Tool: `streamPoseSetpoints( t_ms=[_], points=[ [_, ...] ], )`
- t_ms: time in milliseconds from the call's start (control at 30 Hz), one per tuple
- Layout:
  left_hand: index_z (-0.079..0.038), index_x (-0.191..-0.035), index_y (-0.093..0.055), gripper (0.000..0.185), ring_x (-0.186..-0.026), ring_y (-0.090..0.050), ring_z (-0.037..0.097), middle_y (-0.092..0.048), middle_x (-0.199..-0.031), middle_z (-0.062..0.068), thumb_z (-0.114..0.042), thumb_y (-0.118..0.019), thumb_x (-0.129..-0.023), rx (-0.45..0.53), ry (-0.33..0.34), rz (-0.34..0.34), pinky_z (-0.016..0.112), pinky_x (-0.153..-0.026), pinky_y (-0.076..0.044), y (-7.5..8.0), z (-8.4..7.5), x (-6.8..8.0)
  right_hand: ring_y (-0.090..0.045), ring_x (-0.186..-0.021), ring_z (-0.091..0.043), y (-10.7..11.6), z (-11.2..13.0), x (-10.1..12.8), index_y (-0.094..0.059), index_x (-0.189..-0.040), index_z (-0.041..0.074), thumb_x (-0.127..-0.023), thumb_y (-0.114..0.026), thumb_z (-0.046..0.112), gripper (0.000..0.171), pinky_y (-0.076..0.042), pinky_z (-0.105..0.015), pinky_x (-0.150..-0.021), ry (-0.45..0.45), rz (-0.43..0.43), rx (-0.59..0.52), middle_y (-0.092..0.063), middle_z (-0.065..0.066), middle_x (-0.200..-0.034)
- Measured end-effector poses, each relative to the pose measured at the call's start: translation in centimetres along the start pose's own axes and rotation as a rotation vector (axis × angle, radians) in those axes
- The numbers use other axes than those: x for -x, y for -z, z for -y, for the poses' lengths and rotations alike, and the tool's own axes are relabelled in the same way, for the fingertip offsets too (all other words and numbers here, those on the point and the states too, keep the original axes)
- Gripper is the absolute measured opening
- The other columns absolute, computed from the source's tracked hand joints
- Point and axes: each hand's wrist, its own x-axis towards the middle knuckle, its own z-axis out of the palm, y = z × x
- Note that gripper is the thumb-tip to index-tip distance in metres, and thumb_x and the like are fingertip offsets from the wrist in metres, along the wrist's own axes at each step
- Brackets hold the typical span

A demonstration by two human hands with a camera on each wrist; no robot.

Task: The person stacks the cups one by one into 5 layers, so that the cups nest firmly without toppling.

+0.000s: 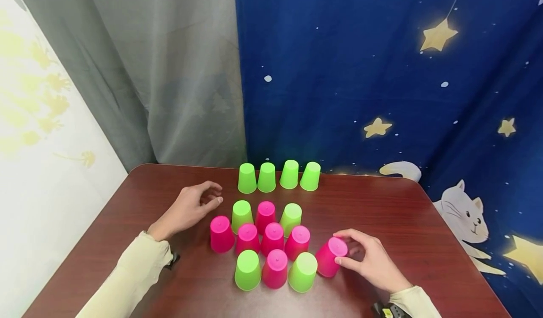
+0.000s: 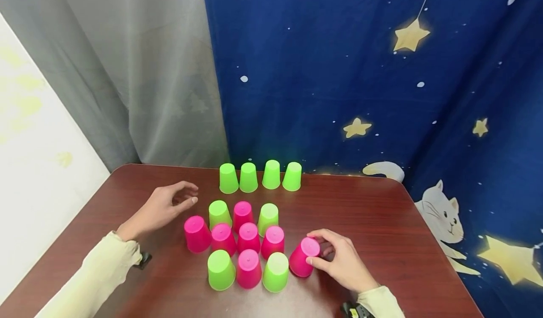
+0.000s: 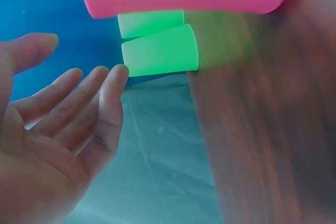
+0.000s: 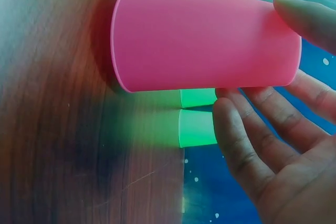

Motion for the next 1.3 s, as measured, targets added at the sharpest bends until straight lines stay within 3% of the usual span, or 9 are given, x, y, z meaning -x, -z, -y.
streamPoseSetpoints(
  t_ms=[233,467,600,800,1100,1300],
  points=[
    [-0.014,-0.118,-0.065,0.028,-0.086,-0.069,0.007,-0.074,-0.098,-0.003,-0.023,-0.072,-0.092,-0.032,0.008,0.039,0.027,-0.076,-0.059,-0.1,-0.3,2.8,-0.064,-0.079,-0.003,0.3,-0.6,-1.3,-0.069,-0.118,0.013,-0.074,-0.089,0.018,0.049,-0.058,-0.024,-0.071,0.004,-0.02,0.054,-0.073,0.002,-0.106],
    [-0.011,-0.123,-0.062,0.039,-0.093,-0.07,0.01,-0.072,-0.111,0.001,-0.031,-0.074,-0.091,-0.008,0.001,0.126,0.032,-0.079,-0.061,-0.4,-0.5,4.4,-0.065,-0.081,-0.009,0.7,-0.8,-3.5,-0.068,-0.119,0.017,-0.076,-0.088,0.022,0.047,-0.056,-0.024,-0.07,-0.027,0.009,0.075,-0.072,0.002,-0.105],
    [-0.012,-0.123,-0.061,0.042,-0.095,-0.07,0.012,-0.071,-0.111,-0.001,-0.028,-0.077,-0.088,0.014,-0.006,0.159,0.031,-0.079,-0.061,-0.9,-0.4,4.8,-0.065,-0.082,-0.011,0.9,-1.4,-5.1,-0.068,-0.118,0.017,-0.077,-0.088,0.023,0.046,-0.056,-0.023,-0.069,0.002,0.008,0.077,-0.072,0.0,-0.104],
    [-0.01,-0.125,-0.06,0.048,-0.091,-0.069,0.01,-0.071,-0.108,-0.002,-0.027,-0.081,-0.085,0.006,-0.05,0.148,0.026,-0.075,-0.059,-1.6,-0.5,5.2,-0.067,-0.09,-0.015,1.6,-2.4,-7.3,-0.068,-0.118,0.014,-0.078,-0.086,0.022,0.045,-0.058,-0.024,-0.073,0.001,-0.009,0.092,-0.072,-0.004,-0.106],
    [-0.012,-0.126,-0.06,0.047,-0.097,-0.07,0.015,-0.071,-0.111,-0.002,-0.022,-0.081,-0.085,-0.007,-0.06,0.121,0.036,-0.083,-0.061,-2.3,-0.8,5.2,-0.071,-0.089,-0.023,2.5,-3.8,-10.3,-0.066,-0.121,0.006,-0.081,-0.084,0.021,0.046,-0.057,-0.02,-0.075,-0.059,-0.035,0.104,-0.072,-0.015,-0.109],
    [-0.012,-0.125,-0.062,0.046,-0.096,-0.07,0.013,-0.071,-0.109,-0.003,-0.021,-0.081,-0.084,-0.02,-0.049,0.108,0.038,-0.085,-0.06,-2.4,-1.0,5.2,-0.071,-0.1,-0.03,2.8,-4.3,-12.3,-0.064,-0.123,0.007,-0.084,-0.082,0.023,0.046,-0.06,-0.035,-0.084,-0.091,-0.059,0.155,-0.072,-0.016,-0.113]
  ],
)
